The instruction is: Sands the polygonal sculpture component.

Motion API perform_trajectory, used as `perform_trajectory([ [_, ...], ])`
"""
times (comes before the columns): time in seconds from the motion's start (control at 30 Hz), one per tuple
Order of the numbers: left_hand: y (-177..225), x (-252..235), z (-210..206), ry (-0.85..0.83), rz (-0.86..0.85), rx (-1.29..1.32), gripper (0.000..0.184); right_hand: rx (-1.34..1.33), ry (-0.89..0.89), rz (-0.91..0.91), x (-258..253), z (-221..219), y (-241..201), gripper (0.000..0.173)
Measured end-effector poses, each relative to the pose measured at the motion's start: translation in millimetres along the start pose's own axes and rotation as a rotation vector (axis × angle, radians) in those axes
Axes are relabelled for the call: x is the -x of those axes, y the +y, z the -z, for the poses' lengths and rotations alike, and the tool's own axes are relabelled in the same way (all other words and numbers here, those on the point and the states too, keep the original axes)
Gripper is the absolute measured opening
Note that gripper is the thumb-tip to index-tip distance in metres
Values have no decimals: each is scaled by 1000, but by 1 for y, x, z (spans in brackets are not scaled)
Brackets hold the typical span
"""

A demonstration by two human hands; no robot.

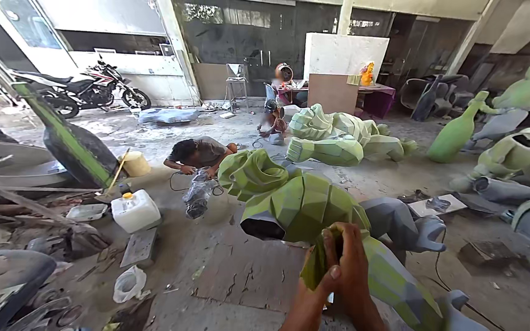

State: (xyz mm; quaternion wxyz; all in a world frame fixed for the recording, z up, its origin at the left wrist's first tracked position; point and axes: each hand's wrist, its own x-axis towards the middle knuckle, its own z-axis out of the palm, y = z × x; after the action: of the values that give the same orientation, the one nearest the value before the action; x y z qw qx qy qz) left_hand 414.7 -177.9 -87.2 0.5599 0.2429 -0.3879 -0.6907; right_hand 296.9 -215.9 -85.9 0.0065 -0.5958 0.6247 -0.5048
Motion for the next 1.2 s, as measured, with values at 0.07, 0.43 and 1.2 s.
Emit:
perform_trajectory([
  [0.07, -10, -1, -11, -91, 63, 72, 79, -108, 9, 133, 15, 15, 0, 38],
  [0.43, -42, 7, -57, -628, 9, -150, 105, -460, 116, -124, -2, 96, 75, 31],
  [1.2, 4, -22, -74, -63, 86, -102, 96, 66, 199, 298, -20, 61, 28, 32],
])
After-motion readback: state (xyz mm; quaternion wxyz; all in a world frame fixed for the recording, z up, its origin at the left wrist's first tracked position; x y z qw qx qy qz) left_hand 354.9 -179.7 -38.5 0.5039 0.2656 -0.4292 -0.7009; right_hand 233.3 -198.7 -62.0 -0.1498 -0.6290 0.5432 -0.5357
